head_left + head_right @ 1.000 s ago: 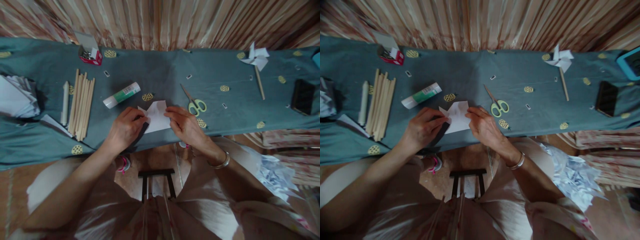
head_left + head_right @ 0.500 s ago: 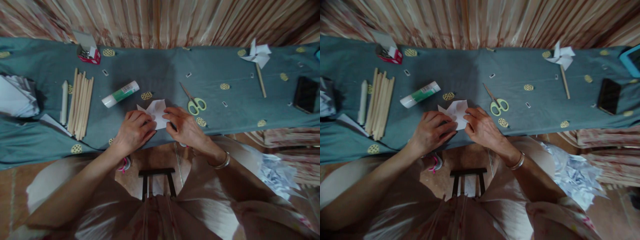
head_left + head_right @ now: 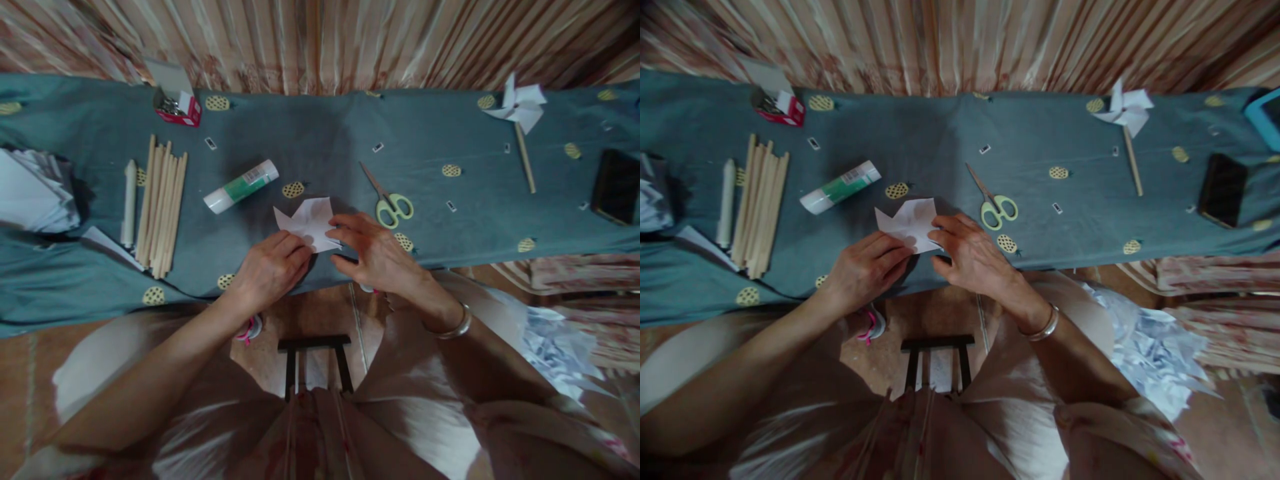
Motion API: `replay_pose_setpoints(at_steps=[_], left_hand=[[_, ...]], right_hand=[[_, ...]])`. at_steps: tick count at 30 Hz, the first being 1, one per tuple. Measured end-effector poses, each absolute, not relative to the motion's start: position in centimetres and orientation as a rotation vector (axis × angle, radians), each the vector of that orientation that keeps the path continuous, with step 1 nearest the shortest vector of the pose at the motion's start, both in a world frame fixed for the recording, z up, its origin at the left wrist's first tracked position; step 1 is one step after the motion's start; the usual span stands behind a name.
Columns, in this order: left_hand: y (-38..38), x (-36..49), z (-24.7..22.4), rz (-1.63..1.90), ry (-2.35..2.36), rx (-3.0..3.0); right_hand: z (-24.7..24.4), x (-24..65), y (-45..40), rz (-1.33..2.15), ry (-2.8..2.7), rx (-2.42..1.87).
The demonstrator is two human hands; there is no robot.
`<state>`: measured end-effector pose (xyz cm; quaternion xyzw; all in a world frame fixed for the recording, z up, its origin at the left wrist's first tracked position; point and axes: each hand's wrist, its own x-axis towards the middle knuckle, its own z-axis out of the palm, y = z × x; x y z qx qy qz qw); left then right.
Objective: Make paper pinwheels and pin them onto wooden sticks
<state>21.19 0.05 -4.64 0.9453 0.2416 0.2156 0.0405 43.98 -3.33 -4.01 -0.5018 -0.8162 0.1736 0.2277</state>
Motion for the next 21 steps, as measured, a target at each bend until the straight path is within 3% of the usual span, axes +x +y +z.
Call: replay_pose_setpoints(at_steps=[9, 21], left_hand=[[-0.3, 20.6, -4.8, 0.629, 0.708, 2.797], [-0.6, 20.6, -4.6, 0.628, 0.652, 2.831]], right_hand=[[-3.5, 45.1, -3.1, 0.819, -2.094, -1.255], [-4.4, 43.9, -2.5, 0.898, -1.997, -1.237]])
